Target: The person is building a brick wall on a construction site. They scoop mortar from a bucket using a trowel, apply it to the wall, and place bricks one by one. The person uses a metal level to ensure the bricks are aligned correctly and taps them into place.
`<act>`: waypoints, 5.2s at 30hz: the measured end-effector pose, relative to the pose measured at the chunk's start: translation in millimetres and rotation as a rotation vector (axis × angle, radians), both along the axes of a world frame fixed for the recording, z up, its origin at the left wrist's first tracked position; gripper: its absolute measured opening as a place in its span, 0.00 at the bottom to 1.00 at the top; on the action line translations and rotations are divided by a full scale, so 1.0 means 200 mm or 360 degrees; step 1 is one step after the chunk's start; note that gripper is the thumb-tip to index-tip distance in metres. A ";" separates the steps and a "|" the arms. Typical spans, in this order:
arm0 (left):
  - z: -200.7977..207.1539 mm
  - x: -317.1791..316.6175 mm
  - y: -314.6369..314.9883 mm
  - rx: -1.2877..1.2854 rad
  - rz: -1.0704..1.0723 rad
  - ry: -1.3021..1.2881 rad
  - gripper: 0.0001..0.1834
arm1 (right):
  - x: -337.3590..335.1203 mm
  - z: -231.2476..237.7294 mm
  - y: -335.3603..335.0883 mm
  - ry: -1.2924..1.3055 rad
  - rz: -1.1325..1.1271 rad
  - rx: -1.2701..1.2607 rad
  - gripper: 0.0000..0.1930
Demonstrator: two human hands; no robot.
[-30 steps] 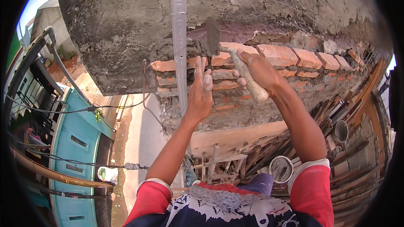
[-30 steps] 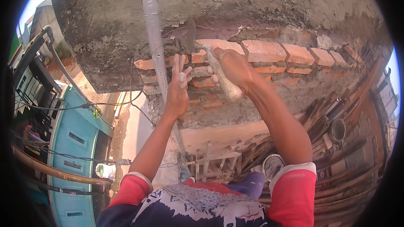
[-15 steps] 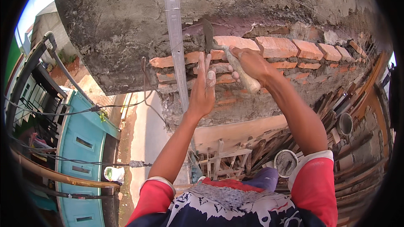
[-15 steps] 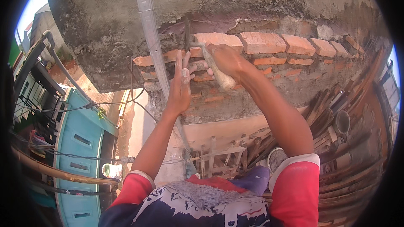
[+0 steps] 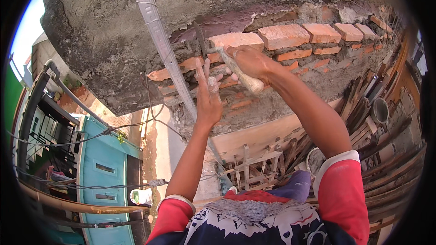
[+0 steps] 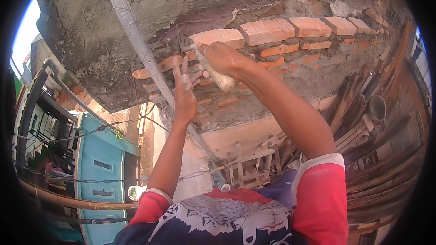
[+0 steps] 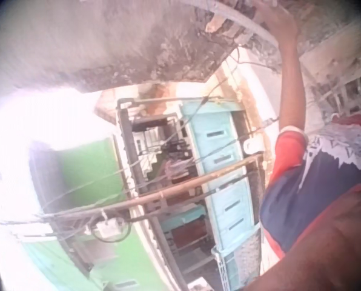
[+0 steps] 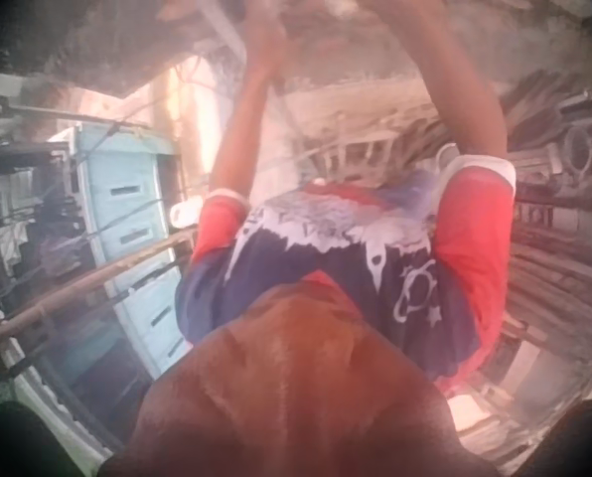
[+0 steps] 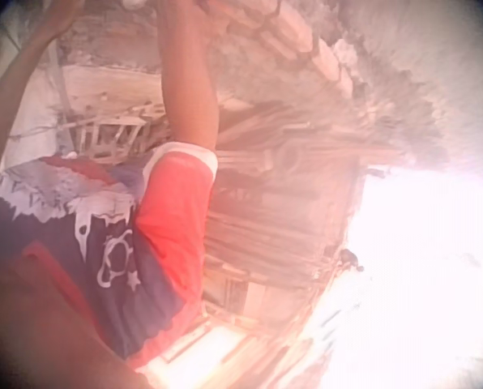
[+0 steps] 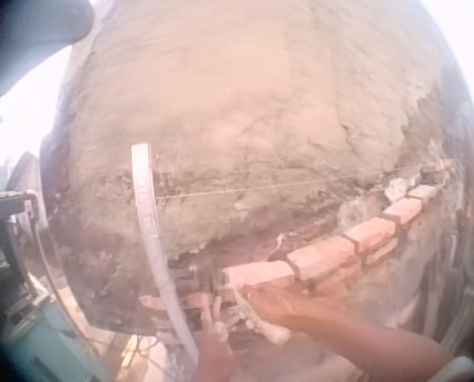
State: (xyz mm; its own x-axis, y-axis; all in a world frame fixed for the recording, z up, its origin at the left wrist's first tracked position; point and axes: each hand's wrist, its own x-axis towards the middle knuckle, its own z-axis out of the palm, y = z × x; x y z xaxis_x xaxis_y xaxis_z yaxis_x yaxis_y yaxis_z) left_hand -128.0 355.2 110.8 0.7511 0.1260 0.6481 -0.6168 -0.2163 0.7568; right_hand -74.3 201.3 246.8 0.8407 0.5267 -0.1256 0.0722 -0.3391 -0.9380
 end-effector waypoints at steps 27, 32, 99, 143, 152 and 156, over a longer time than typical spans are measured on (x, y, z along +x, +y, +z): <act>-0.91 -0.63 -0.14 0.0149 -0.0033 0.0939 0.39 | -1.11 -1.11 -1.34 0.0390 -0.1259 0.0148 0.26; -1.30 -0.80 -0.13 0.0623 -0.0487 0.1562 0.31 | -1.52 -1.92 -1.95 0.0682 -0.1719 -0.1349 0.25; -2.23 -1.47 0.40 0.0463 0.0238 0.2379 0.24 | 0.44 0.18 -0.70 -0.1589 0.0155 -0.0670 0.23; -2.29 -1.38 0.57 0.0207 -0.0068 0.2713 0.21 | -0.61 -0.99 -1.69 -0.0952 -0.1769 -0.1074 0.20; -1.90 -0.95 0.24 0.0668 -0.0313 0.2763 0.20 | -1.14 -2.93 -2.37 0.0853 -0.1974 -0.1234 0.29; -1.90 -0.88 0.20 0.0636 -0.0224 0.2792 0.22 | -0.93 -3.06 -2.52 0.1025 -0.1801 -0.1548 0.27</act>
